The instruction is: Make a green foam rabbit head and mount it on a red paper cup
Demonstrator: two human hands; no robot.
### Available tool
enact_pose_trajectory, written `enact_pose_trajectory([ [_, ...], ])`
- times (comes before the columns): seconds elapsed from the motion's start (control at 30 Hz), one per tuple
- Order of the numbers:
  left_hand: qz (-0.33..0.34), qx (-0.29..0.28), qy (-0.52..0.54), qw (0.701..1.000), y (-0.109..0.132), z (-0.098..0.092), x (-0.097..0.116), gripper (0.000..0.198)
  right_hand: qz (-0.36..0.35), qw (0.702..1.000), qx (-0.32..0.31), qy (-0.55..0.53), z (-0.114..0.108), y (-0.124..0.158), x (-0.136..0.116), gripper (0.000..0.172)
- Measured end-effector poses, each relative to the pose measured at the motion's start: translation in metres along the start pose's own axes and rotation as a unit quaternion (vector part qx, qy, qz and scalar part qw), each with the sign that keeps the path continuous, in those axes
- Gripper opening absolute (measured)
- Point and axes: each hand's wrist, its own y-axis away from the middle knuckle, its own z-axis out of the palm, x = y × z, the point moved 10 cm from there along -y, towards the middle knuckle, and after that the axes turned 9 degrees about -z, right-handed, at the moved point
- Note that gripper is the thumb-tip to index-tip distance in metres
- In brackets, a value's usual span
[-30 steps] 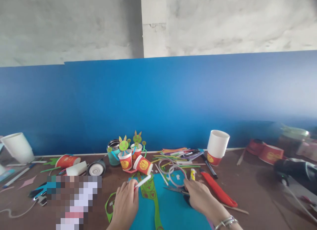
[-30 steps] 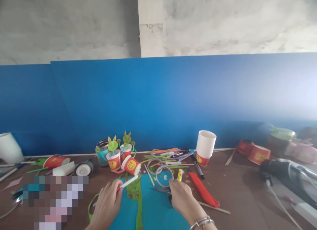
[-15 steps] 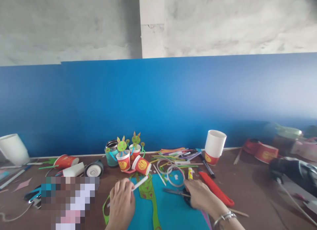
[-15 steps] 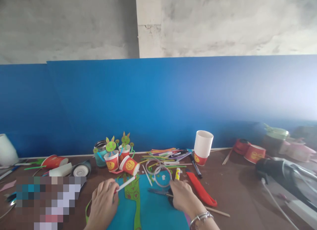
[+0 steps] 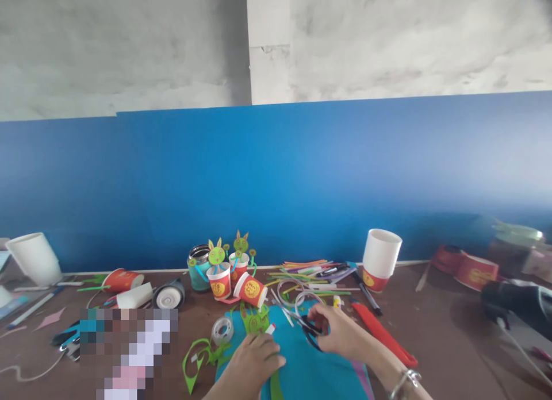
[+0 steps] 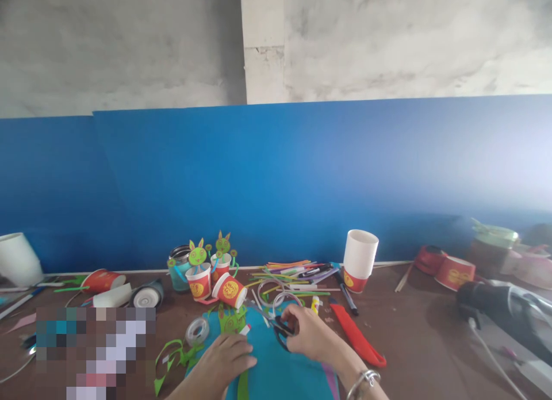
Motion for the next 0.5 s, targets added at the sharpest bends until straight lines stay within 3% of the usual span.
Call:
enact_pose_trajectory([
  [0.03, -0.006, 0.023, -0.017, 1.000, -0.002, 0.001, -0.002, 0.008, -0.006, 1.000, 0.011, -0.021, -0.001, -0.003, -0.001, 0.029],
  [0.17, -0.025, -0.004, -0.046, 0.999, -0.013, 0.007, -0.002, 0.008, -0.030, 0.996, 0.072, -0.046, -0.016, -0.008, -0.012, 0.028],
  [0.33, -0.038, -0.041, 0.006, 0.998, -0.020, -0.009, 0.005, 0.008, -0.035, 0.994, 0.091, -0.044, -0.026, -0.005, -0.025, 0.025],
  [0.5, -0.027, -0.043, 0.042, 0.998, -0.020, -0.012, 0.006, 0.012, -0.042, 0.970, 0.139, -0.197, -0.037, -0.020, -0.026, 0.015],
])
